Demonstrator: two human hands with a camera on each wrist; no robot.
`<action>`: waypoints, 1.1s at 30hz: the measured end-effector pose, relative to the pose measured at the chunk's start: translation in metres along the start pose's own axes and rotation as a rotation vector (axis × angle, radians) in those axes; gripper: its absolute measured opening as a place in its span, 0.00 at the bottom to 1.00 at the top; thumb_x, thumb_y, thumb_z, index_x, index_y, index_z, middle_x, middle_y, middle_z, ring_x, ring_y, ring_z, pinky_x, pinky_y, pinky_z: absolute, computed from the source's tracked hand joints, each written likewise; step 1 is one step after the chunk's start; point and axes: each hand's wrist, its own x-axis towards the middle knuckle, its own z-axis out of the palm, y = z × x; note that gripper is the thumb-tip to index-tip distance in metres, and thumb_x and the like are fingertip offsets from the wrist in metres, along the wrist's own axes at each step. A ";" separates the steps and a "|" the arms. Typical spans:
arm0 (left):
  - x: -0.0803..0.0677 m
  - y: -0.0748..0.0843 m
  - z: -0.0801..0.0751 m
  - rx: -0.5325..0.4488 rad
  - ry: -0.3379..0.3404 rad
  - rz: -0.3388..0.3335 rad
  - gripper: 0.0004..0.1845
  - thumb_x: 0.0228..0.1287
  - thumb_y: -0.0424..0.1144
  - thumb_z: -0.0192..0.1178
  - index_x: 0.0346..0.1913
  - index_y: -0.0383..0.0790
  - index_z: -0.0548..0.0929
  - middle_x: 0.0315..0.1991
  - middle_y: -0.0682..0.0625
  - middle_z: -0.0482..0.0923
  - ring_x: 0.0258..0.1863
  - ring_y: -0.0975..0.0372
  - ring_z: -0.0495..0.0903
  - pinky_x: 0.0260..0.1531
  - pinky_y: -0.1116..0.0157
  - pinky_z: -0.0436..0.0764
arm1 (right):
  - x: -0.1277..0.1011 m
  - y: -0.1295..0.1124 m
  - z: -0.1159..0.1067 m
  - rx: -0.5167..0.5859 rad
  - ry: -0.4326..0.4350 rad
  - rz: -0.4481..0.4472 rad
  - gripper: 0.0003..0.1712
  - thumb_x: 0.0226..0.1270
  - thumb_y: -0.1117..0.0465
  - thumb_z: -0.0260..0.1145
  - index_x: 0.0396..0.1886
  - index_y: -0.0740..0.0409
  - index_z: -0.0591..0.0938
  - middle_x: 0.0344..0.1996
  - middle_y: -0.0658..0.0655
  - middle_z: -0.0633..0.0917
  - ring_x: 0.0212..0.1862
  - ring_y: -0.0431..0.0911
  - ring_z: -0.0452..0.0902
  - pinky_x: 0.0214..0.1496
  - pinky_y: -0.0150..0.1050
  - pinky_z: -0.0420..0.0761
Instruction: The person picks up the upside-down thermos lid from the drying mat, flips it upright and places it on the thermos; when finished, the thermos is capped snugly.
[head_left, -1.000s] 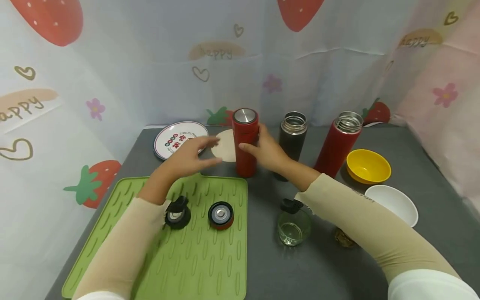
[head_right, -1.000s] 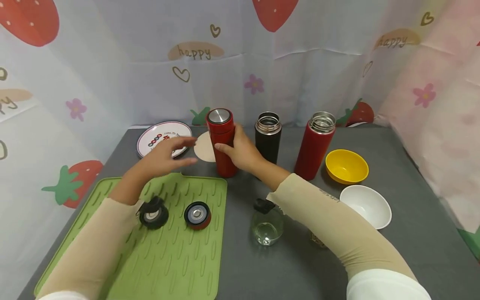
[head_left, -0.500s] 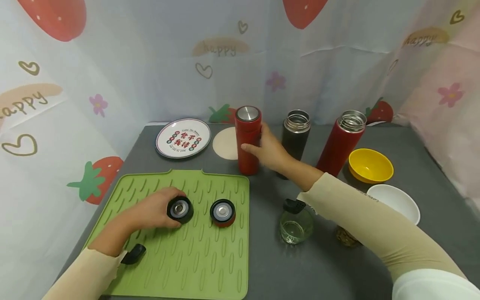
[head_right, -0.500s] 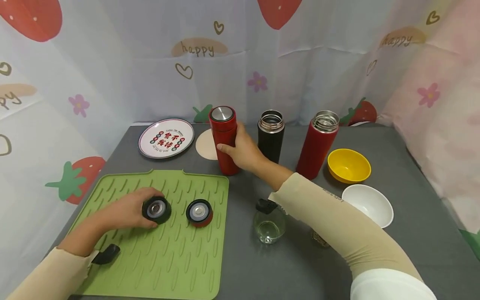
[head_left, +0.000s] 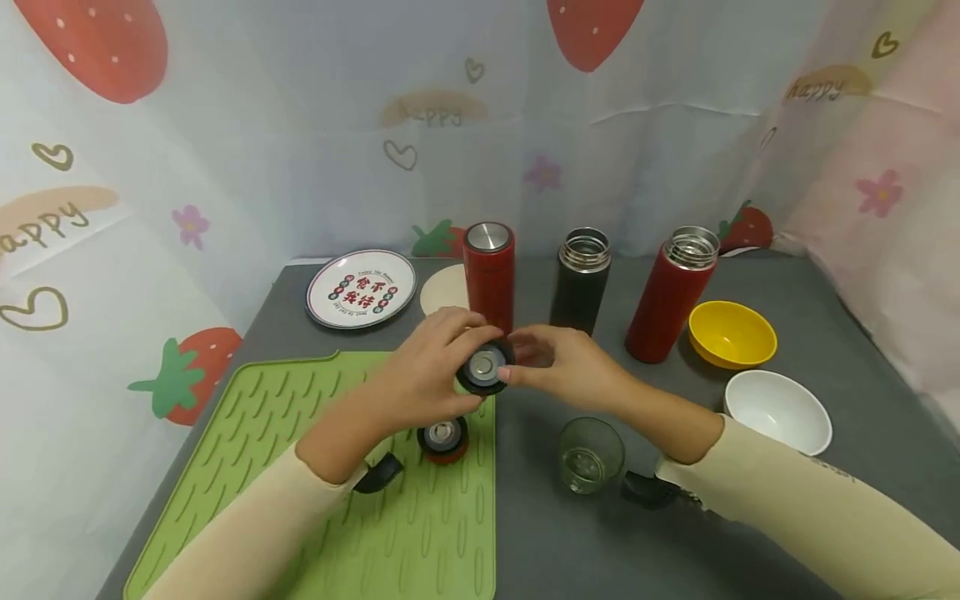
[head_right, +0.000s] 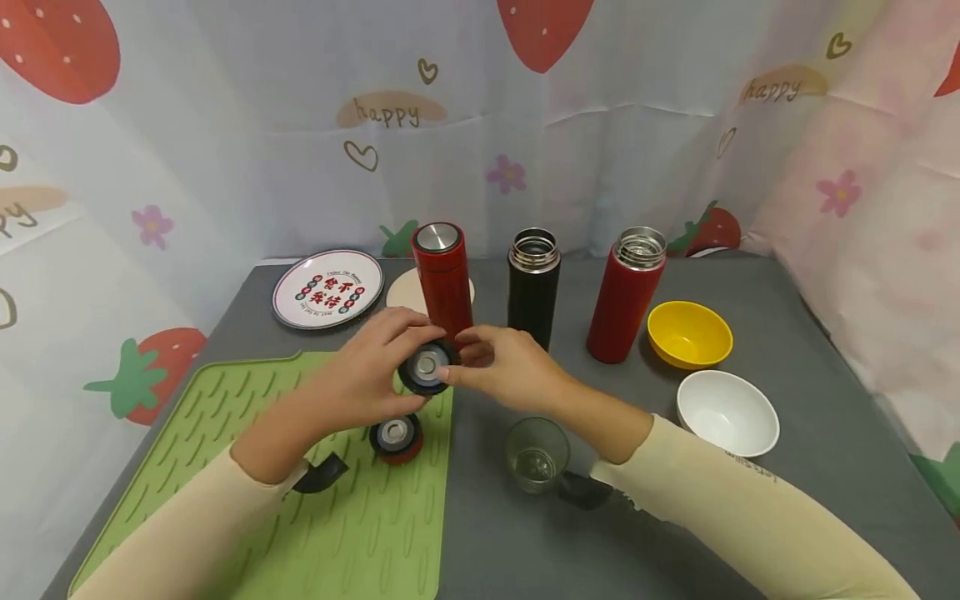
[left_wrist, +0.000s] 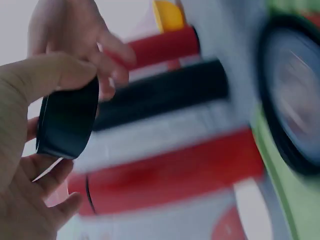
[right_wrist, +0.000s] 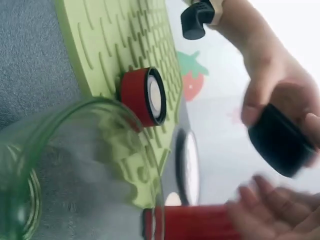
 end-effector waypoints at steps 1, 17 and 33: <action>0.008 0.003 0.004 -0.013 0.012 0.022 0.37 0.47 0.43 0.75 0.63 0.38 0.73 0.56 0.45 0.70 0.57 0.54 0.68 0.59 0.57 0.66 | -0.001 0.002 -0.002 0.031 0.017 0.003 0.35 0.60 0.44 0.71 0.62 0.59 0.76 0.49 0.53 0.83 0.52 0.47 0.80 0.49 0.45 0.80; 0.102 0.017 0.003 -0.942 0.128 -0.644 0.33 0.56 0.43 0.72 0.64 0.42 0.72 0.53 0.52 0.77 0.52 0.62 0.77 0.52 0.61 0.75 | -0.011 0.013 -0.055 -0.223 0.601 -0.516 0.42 0.48 0.71 0.79 0.65 0.62 0.72 0.62 0.58 0.74 0.64 0.49 0.69 0.65 0.41 0.68; 0.154 -0.005 0.051 -0.834 0.345 -0.662 0.40 0.55 0.44 0.73 0.69 0.42 0.66 0.58 0.52 0.72 0.57 0.63 0.73 0.52 0.65 0.76 | 0.038 0.077 -0.062 0.128 0.261 0.046 0.48 0.56 0.58 0.76 0.72 0.59 0.60 0.65 0.60 0.69 0.65 0.56 0.66 0.65 0.55 0.66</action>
